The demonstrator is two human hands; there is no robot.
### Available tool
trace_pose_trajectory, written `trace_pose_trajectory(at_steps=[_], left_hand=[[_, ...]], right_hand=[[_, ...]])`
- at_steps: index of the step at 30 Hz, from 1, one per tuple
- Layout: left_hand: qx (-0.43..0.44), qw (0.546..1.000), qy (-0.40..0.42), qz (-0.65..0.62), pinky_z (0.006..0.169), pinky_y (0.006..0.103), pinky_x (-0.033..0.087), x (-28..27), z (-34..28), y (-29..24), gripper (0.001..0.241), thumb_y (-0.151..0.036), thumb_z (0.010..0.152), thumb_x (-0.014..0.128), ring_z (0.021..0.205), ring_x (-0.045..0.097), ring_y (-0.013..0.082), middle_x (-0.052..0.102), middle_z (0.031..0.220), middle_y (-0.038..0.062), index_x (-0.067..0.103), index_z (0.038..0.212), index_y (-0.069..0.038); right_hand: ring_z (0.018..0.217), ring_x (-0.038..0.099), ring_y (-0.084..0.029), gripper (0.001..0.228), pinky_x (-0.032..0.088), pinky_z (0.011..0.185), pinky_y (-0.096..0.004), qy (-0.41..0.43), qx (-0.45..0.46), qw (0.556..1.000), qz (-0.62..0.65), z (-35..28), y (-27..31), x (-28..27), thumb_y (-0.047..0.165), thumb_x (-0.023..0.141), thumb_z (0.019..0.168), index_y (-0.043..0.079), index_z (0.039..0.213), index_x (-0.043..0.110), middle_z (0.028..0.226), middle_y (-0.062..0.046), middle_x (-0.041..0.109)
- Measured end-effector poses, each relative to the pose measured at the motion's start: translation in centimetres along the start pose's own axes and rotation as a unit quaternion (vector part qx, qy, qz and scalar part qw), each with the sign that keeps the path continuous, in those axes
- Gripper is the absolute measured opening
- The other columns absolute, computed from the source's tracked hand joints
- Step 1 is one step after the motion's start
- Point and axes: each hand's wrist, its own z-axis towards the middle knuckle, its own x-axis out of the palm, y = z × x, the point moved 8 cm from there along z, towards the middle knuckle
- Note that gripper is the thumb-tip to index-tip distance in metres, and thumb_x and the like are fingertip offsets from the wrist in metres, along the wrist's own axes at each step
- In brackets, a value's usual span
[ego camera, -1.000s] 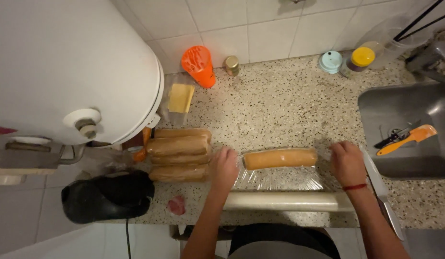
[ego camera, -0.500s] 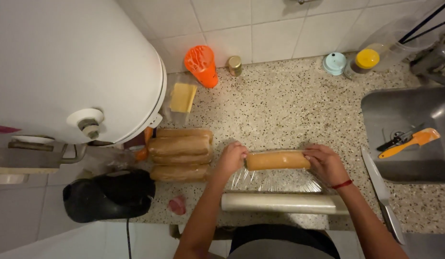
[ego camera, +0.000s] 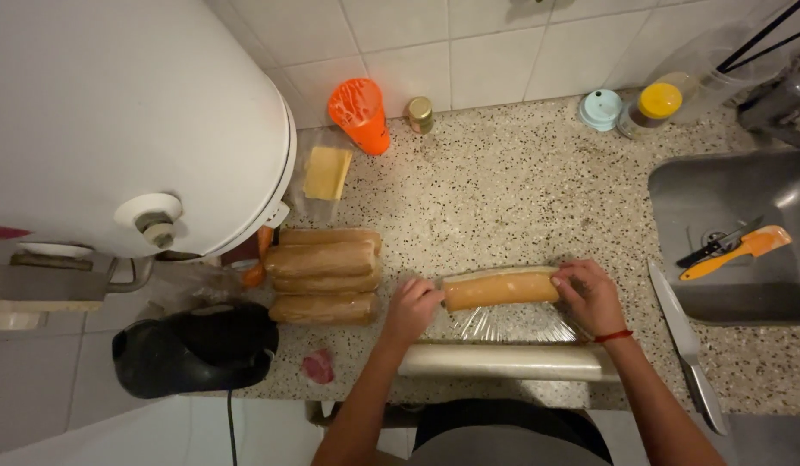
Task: The person is wrapping individual bread rolls in plastic cling film on a counter, using a knife to cut the film for each roll.
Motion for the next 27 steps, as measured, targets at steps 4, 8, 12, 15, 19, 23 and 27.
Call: trace_pose_trajectory(at_steps=[4,8,12,15,19,23,27], left_hand=[[-0.028,0.996,0.083,0.014,0.072,0.0376,0.051,2.1,-2.4,1.9,0.015,-0.011,0.098,0.062,0.077,0.063,0.0252,0.059,0.084,0.005,0.069,0.085,-0.008],[-0.070,0.989,0.124,-0.033,0.069,0.0426,0.052,-1.8,2.4,-1.1,0.011,-0.012,0.087,0.065,0.073,0.063,0.0306,0.059,0.074,0.010,0.067,0.077,-0.007],[-0.163,0.981,0.061,-0.080,0.070,0.0381,0.050,0.4,6.2,1.1,0.020,-0.017,0.097,0.060,0.074,0.062,0.0279,0.059,0.077,0.008,0.066,0.081,-0.007],[-0.172,0.967,0.144,-0.117,0.073,0.0451,0.049,3.1,8.5,0.6,0.022,-0.018,0.095,0.064,0.076,0.061,0.0335,0.060,0.075,0.014,0.067,0.081,-0.002],[-0.164,0.934,0.306,-0.078,0.087,0.0482,0.054,6.9,7.7,0.3,0.029,-0.047,0.089,0.067,0.096,0.066,0.0418,0.071,0.096,0.018,0.080,0.103,-0.026],[-0.193,0.908,0.350,-0.125,0.100,0.0430,0.046,5.5,6.8,-1.1,0.047,-0.059,0.087,0.064,0.117,0.061,0.0361,0.066,0.120,0.010,0.072,0.125,-0.032],[-0.197,0.875,0.428,-0.108,0.106,0.0464,0.041,4.9,5.4,-3.7,0.071,-0.069,0.075,0.066,0.124,0.056,0.0357,0.063,0.129,0.013,0.069,0.129,-0.023]], right_hand=[[0.114,0.068,-0.039,0.014,0.054,0.099,-0.047,-0.010,0.064,0.995,0.073,-0.4,0.3,-0.1,0.015,0.082,0.089,0.010,0.102,0.078,0.116,-0.017,0.071],[0.114,0.066,-0.037,0.022,0.051,0.102,-0.043,-0.018,0.118,0.981,0.154,0.5,0.0,-0.9,0.007,0.083,0.085,0.002,0.104,0.073,0.117,-0.020,0.069],[0.118,0.064,-0.044,0.033,0.049,0.104,-0.052,0.085,0.080,0.989,0.093,2.7,0.5,-0.7,0.005,0.085,0.077,0.001,0.108,0.074,0.117,-0.025,0.068],[0.113,0.066,-0.040,0.032,0.049,0.102,-0.050,0.157,0.042,0.982,0.095,3.4,1.4,0.4,0.004,0.085,0.076,0.002,0.108,0.076,0.112,-0.024,0.071],[0.110,0.065,-0.039,0.033,0.048,0.102,-0.051,0.211,0.017,0.971,0.110,3.4,0.4,1.5,-0.001,0.081,0.074,0.004,0.106,0.077,0.111,-0.023,0.069],[0.113,0.065,-0.038,0.031,0.047,0.104,-0.048,0.207,-0.060,0.970,0.110,1.9,-0.1,1.0,0.002,0.086,0.072,0.006,0.102,0.079,0.107,-0.018,0.068],[0.114,0.063,-0.033,0.032,0.048,0.104,-0.043,0.190,-0.041,0.978,0.079,-1.1,-1.0,1.0,0.009,0.093,0.067,0.011,0.095,0.079,0.114,-0.012,0.062]])
